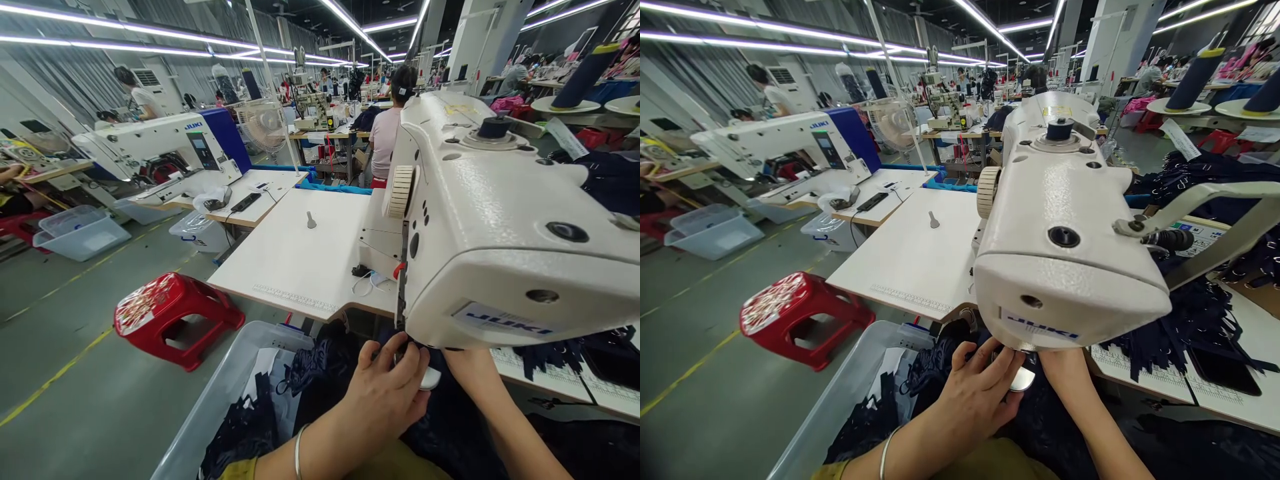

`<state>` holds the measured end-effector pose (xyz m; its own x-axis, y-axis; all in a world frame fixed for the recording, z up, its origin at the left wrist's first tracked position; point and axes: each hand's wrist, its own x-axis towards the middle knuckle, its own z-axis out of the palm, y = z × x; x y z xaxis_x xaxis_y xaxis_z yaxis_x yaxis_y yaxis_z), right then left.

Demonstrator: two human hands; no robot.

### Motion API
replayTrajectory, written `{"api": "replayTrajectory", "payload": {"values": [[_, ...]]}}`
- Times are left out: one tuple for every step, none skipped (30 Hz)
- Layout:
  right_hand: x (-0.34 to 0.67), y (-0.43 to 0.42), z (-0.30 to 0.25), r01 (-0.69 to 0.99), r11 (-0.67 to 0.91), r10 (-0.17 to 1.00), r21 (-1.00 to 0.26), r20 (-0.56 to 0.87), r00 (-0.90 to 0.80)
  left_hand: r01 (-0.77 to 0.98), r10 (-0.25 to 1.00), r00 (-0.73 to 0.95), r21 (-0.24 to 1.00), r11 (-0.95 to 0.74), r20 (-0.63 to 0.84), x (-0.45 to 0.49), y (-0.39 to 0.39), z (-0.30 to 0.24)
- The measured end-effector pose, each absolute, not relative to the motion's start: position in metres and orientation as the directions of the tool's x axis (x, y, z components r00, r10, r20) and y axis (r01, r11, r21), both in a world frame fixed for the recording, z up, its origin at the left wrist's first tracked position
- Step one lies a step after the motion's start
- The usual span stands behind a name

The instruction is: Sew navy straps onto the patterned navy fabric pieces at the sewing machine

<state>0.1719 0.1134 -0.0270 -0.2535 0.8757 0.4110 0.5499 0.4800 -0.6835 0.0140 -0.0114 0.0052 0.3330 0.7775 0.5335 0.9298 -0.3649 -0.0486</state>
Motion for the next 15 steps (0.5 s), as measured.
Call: {"api": "replayTrajectory", "payload": {"values": [[0.1714,0.1133,-0.0277,0.555,0.484,0.873,-0.677,0.416,-0.254,0.931,0.780,0.329,-0.047,-0.361,0.533,0.0144,-0.0113,0.0052],[0.1710,0.1128,-0.0281,0.559,0.489,0.870,-0.670,0.422,-0.255,0.932,0.781,0.327,-0.047,-0.359,0.531,0.0147,-0.0113,0.0051],[0.1709,0.1121,-0.0282,0.563,0.495,0.866,-0.662,0.429,-0.256,0.933,0.783,0.326,-0.049,-0.356,0.530,0.0150,-0.0113,0.0051],[0.1710,0.1113,-0.0282,0.567,0.501,0.862,-0.654,0.437,-0.258,0.935,0.785,0.325,-0.052,-0.352,0.528,0.0153,-0.0114,0.0052],[0.1710,0.1107,-0.0279,0.570,0.507,0.857,-0.646,0.445,-0.258,0.936,0.788,0.324,-0.055,-0.348,0.524,0.0156,-0.0116,0.0054],[0.1711,0.1104,-0.0275,0.574,0.513,0.853,-0.639,0.454,-0.256,0.937,0.791,0.325,-0.059,-0.345,0.518,0.0160,-0.0117,0.0059],[0.1711,0.1104,-0.0270,0.578,0.516,0.850,-0.632,0.463,-0.252,0.936,0.794,0.328,-0.065,-0.345,0.512,0.0163,-0.0118,0.0067],[0.1709,0.1108,-0.0265,0.582,0.518,0.847,-0.627,0.472,-0.246,0.936,0.795,0.331,-0.071,-0.345,0.507,0.0166,-0.0118,0.0075],[0.1707,0.1113,-0.0261,0.586,0.520,0.844,-0.622,0.479,-0.240,0.936,0.797,0.333,-0.075,-0.344,0.504,0.0168,-0.0118,0.0084],[0.1703,0.1119,-0.0258,0.589,0.519,0.843,-0.619,0.485,-0.233,0.936,0.797,0.335,-0.078,-0.344,0.503,0.0171,-0.0117,0.0092],[0.1699,0.1124,-0.0257,0.592,0.518,0.843,-0.618,0.487,-0.229,0.936,0.798,0.334,-0.079,-0.342,0.501,0.0174,-0.0115,0.0097],[0.1694,0.1128,-0.0258,0.595,0.515,0.844,-0.617,0.487,-0.225,0.938,0.800,0.330,-0.079,-0.338,0.501,0.0176,-0.0114,0.0099],[0.1689,0.1129,-0.0262,0.597,0.511,0.846,-0.619,0.485,-0.221,0.939,0.802,0.328,-0.078,-0.336,0.499,0.0177,-0.0112,0.0097],[0.1684,0.1128,-0.0268,0.597,0.506,0.849,-0.622,0.481,-0.217,0.939,0.805,0.327,-0.077,-0.334,0.495,0.0178,-0.0111,0.0091],[0.1680,0.1126,-0.0275,0.597,0.499,0.853,-0.628,0.476,-0.213,0.940,0.807,0.327,-0.077,-0.334,0.492,0.0180,-0.0110,0.0082]]}}
